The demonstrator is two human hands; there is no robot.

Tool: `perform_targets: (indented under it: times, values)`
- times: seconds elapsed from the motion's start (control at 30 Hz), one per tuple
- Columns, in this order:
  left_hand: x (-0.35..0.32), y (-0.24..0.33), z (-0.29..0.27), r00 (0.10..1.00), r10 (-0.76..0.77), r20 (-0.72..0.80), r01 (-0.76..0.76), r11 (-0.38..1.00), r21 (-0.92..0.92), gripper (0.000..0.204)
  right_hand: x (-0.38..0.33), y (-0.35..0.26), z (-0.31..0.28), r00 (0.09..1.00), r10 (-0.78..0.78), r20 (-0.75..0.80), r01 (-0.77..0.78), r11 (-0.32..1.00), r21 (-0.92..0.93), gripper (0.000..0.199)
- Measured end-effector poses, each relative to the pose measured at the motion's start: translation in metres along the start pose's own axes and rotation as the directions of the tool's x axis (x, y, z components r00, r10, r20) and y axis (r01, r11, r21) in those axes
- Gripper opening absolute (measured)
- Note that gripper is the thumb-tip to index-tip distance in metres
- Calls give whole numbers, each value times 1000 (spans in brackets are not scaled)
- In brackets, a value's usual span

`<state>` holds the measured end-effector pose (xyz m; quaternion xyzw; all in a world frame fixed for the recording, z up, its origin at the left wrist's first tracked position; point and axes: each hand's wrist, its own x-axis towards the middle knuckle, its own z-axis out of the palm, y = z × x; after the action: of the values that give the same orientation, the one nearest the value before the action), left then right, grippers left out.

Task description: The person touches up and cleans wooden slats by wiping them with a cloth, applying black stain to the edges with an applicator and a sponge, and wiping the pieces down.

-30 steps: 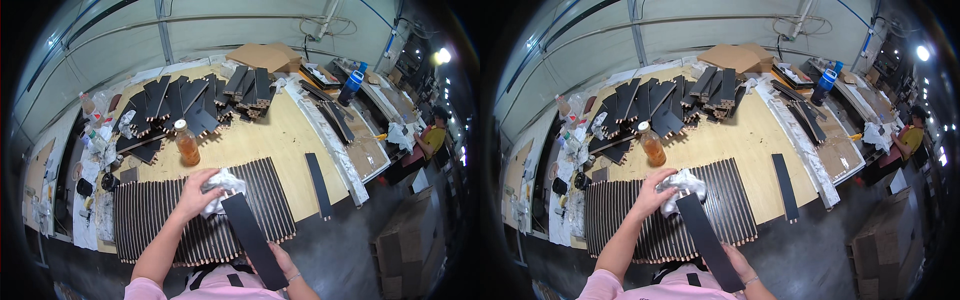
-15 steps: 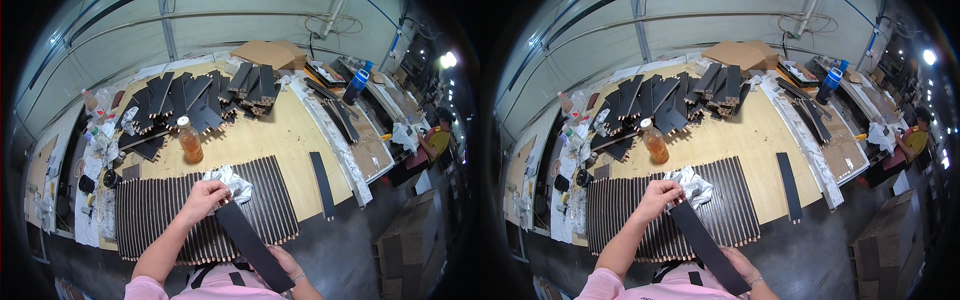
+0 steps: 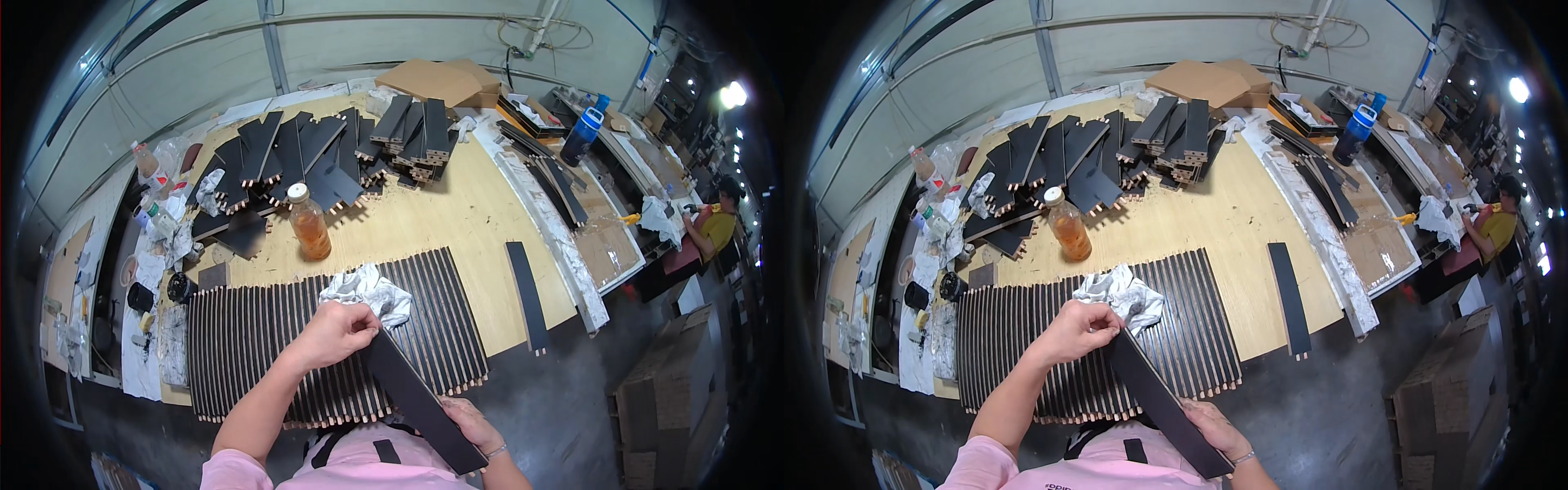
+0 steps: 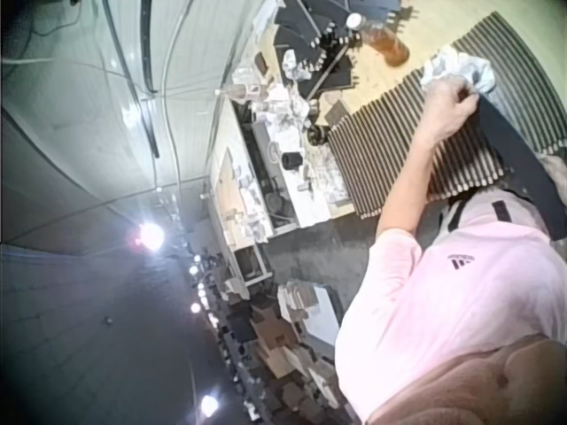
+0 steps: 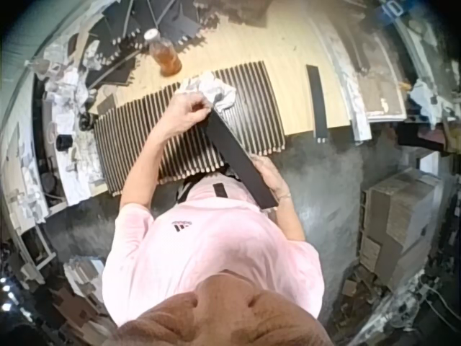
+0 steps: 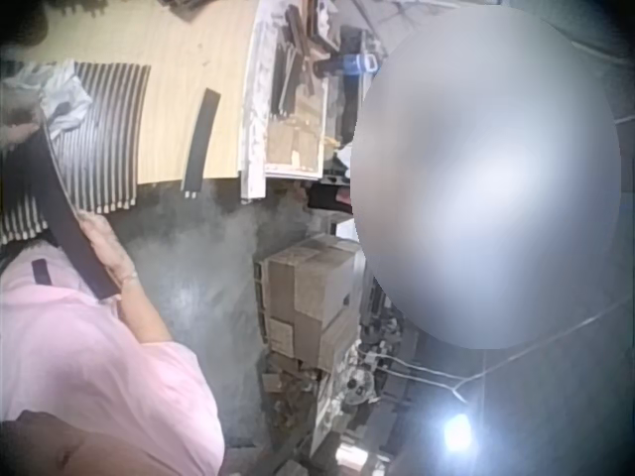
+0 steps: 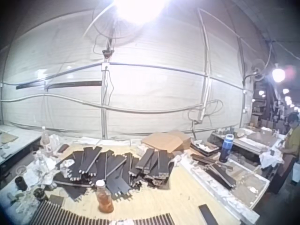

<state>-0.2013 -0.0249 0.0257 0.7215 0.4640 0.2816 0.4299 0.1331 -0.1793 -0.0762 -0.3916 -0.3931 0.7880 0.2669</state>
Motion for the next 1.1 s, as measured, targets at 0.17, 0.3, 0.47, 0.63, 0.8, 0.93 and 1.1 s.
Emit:
perform_targets:
  times: [0.17,0.3,0.47,0.63,0.8,0.93,1.1]
  values:
    - [3,-26,3,982,-167,-86,144,963,-229,9,-2,-5,11,999,-28,-17,30,993,117,47]
    - [15,-28,5,933,23,-359,-25,1000,-1,24,-3,-3,24,999,-25,-34,33,965,261,47]
    - [37,-56,15,980,157,-126,-66,841,537,80,1,-7,22,933,-185,-308,312,841,441,58]
    - [25,-110,51,982,187,7,-127,639,758,78,21,-89,-61,574,-507,-643,311,861,-401,87]
    - [33,-100,64,971,228,-69,-100,655,749,71,55,-111,-198,375,-582,-722,-444,571,-691,91]
    - [39,-95,72,966,243,-93,-89,646,758,68,81,-100,-281,362,-705,-610,-595,329,-733,85]
    - [45,-83,86,959,234,-160,-21,621,784,64,98,-99,-310,470,-625,-623,-598,294,-746,91]
